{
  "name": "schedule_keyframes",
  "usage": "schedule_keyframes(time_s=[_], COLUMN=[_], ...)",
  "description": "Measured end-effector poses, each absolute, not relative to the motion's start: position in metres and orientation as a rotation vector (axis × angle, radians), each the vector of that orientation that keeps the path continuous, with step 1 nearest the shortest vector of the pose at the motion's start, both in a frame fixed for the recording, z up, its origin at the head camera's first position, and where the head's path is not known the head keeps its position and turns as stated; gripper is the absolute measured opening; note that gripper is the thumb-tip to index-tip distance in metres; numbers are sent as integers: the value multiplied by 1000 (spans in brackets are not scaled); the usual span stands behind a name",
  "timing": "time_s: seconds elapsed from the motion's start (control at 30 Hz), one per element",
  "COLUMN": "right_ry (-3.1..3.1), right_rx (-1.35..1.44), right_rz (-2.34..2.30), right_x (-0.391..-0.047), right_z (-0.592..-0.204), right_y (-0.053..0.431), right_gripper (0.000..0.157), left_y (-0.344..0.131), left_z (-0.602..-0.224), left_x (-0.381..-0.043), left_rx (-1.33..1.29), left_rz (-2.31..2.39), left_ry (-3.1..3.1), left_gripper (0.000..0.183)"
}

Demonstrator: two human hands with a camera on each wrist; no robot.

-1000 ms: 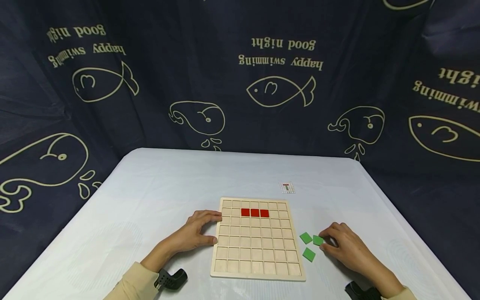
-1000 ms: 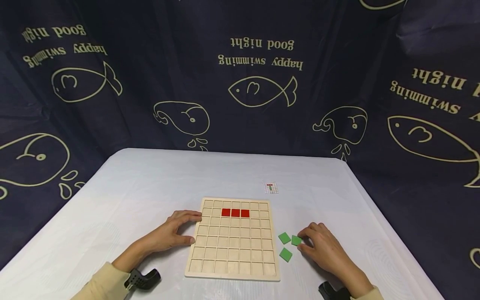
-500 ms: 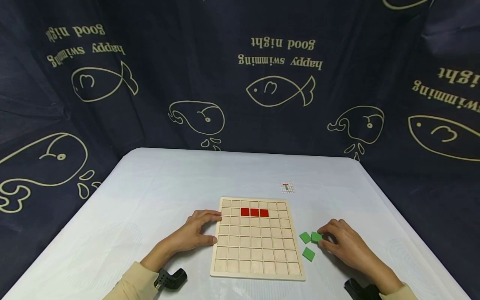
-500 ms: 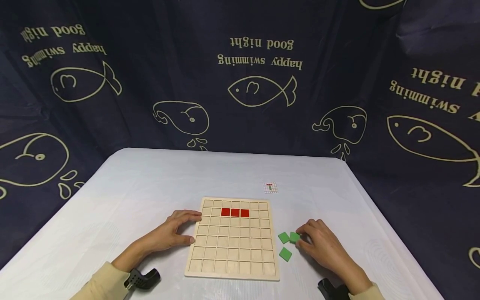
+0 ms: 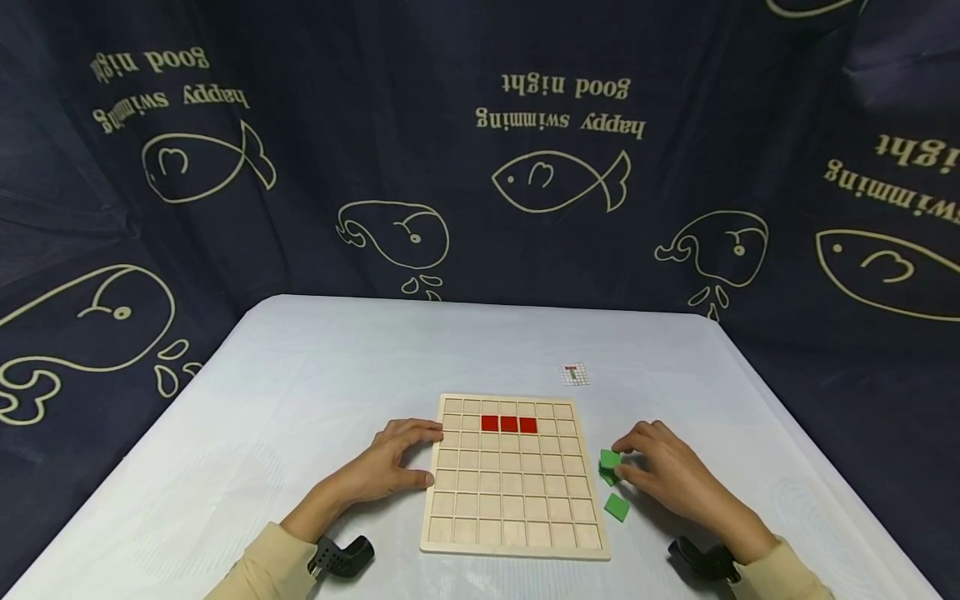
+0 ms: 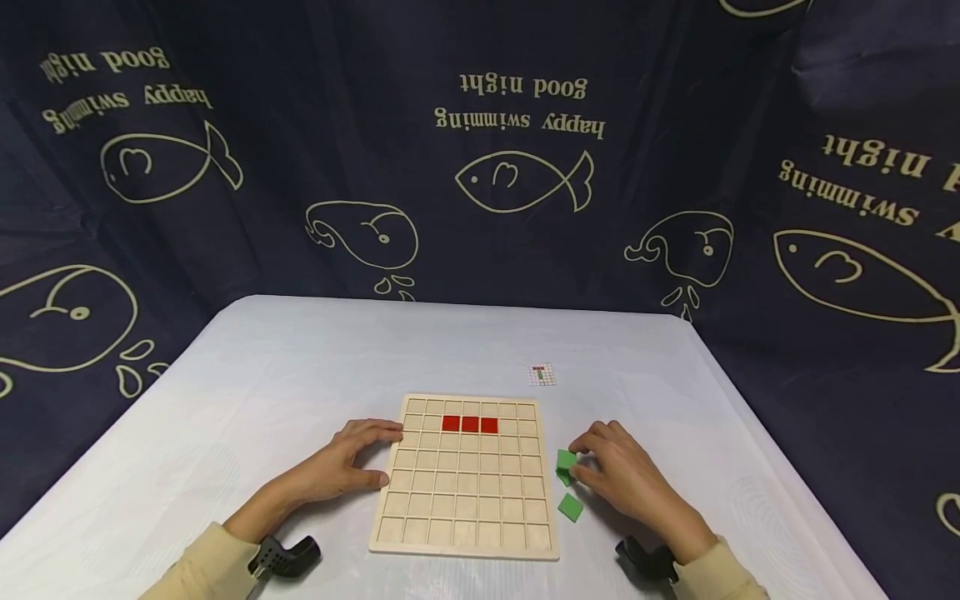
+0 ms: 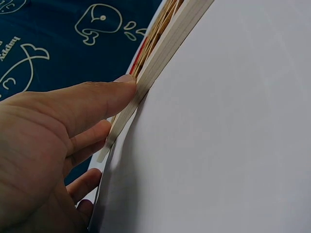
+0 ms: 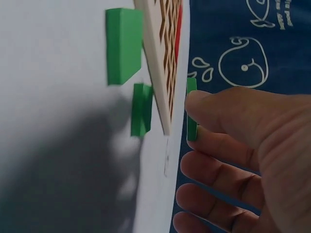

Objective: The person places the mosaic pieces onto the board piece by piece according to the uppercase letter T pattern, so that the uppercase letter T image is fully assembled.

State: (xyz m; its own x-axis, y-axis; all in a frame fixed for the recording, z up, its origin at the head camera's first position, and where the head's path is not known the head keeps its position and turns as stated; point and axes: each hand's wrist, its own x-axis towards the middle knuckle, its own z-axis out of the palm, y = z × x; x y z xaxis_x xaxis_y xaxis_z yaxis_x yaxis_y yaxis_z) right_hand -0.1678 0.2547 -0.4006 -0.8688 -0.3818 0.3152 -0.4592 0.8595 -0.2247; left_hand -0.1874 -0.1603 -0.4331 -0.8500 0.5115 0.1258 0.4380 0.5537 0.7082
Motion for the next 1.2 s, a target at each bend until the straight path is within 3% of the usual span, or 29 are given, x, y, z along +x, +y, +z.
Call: schedule_keyframes(time_s=[1.2], right_ry=[-2747], right_rx=[854], right_rz=[493], right_x=[-195], right_z=[-394], right_y=[196], right_gripper=[19], left_y=[-159], left_z=[-433], left_x=[-188], left_rx=[818], left_rz=[1169], left_ry=[2689], left_gripper=[58])
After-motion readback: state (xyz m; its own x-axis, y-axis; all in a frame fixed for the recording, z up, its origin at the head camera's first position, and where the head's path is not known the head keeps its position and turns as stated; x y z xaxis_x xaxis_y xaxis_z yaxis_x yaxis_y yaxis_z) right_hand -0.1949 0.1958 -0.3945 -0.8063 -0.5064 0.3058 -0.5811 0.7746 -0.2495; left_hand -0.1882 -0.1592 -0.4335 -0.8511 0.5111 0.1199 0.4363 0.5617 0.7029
